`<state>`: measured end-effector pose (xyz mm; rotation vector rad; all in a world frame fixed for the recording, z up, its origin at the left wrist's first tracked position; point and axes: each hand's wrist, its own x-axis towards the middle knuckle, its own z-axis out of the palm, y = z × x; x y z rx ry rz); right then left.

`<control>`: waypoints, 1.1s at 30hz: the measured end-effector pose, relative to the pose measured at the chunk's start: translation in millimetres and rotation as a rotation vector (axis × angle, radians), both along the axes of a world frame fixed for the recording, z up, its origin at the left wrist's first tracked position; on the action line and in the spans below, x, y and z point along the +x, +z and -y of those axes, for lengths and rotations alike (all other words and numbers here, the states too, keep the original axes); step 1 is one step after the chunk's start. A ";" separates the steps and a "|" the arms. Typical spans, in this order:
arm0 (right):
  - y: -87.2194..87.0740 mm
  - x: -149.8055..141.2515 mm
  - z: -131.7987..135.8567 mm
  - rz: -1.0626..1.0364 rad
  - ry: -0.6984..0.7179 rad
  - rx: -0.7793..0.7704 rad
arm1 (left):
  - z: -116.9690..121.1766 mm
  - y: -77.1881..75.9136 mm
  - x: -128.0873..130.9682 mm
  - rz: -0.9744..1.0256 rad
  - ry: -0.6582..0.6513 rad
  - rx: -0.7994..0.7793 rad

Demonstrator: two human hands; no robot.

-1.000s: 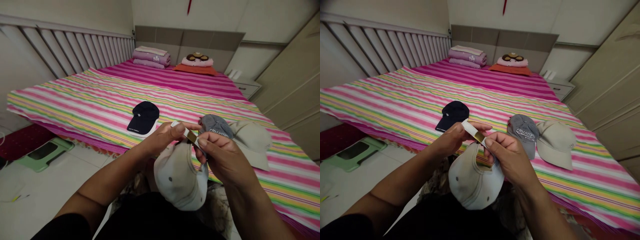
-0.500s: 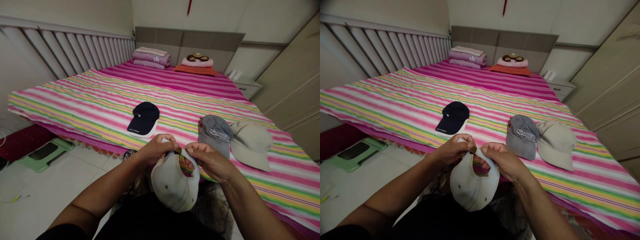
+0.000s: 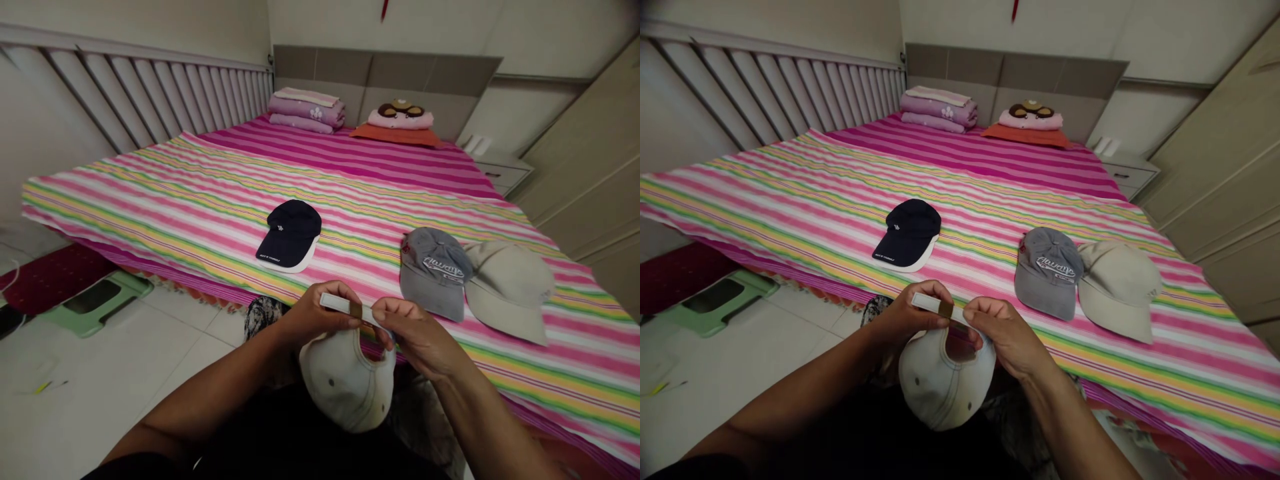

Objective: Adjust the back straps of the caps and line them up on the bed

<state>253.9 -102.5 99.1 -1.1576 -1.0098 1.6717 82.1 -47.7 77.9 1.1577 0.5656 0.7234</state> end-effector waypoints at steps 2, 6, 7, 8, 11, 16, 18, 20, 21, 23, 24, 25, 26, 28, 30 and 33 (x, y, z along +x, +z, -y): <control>-0.6 -1.2 0.0 -0.003 -0.006 0.006 | 1.1 -1.9 1.6 -0.023 0.016 0.022; 0.9 -4.3 -0.8 0.011 -0.013 0.016 | 1.1 -1.7 2.5 -0.016 0.011 0.066; 1.5 -4.9 -1.1 0.023 -0.017 0.015 | 0.9 -1.8 2.7 -0.018 0.009 0.076; 2.2 -5.3 -1.4 0.037 -0.021 0.013 | 0.7 -2.1 2.8 -0.024 0.005 0.087; 3.6 -5.2 -1.8 0.076 -0.030 0.010 | -1.1 -3.3 1.4 -0.028 -0.034 0.087; 6.8 -3.7 -0.4 0.130 -0.017 0.017 | -12.0 0.9 -8.2 0.104 -0.288 -0.084; 9.7 -4.3 0.7 0.179 0.003 0.034 | -18.7 5.3 -11.2 0.143 -0.364 -0.147; 13.6 -5.4 1.8 0.236 0.026 0.054 | -24.9 10.5 -11.9 0.083 -0.408 -0.189; 15.8 -5.9 2.4 0.266 0.037 0.063 | -27.4 13.2 -11.3 0.014 -0.426 -0.199; 20.3 -6.5 3.6 0.320 0.051 0.082 | -30.5 18.7 -9.2 -0.148 -0.467 -0.205; 22.3 -6.5 4.2 0.338 0.057 0.093 | -31.0 21.3 -8.0 -0.211 -0.486 -0.201; 23.9 -6.4 4.9 0.351 0.066 0.103 | -30.8 23.7 -7.0 -0.248 -0.505 -0.196; 25.1 -6.1 5.5 0.358 0.078 0.109 | -30.0 25.7 -6.1 -0.260 -0.516 -0.190; 26.1 -5.0 6.3 0.354 0.104 0.113 | -27.4 28.3 -5.4 -0.238 -0.512 -0.167; 25.5 -3.2 5.7 0.339 0.122 0.103 | -24.7 28.2 -5.5 -0.205 -0.491 -0.149; 22.2 2.9 0.7 0.248 0.122 0.078 | -24.1 23.9 -5.7 -0.151 -0.447 -0.185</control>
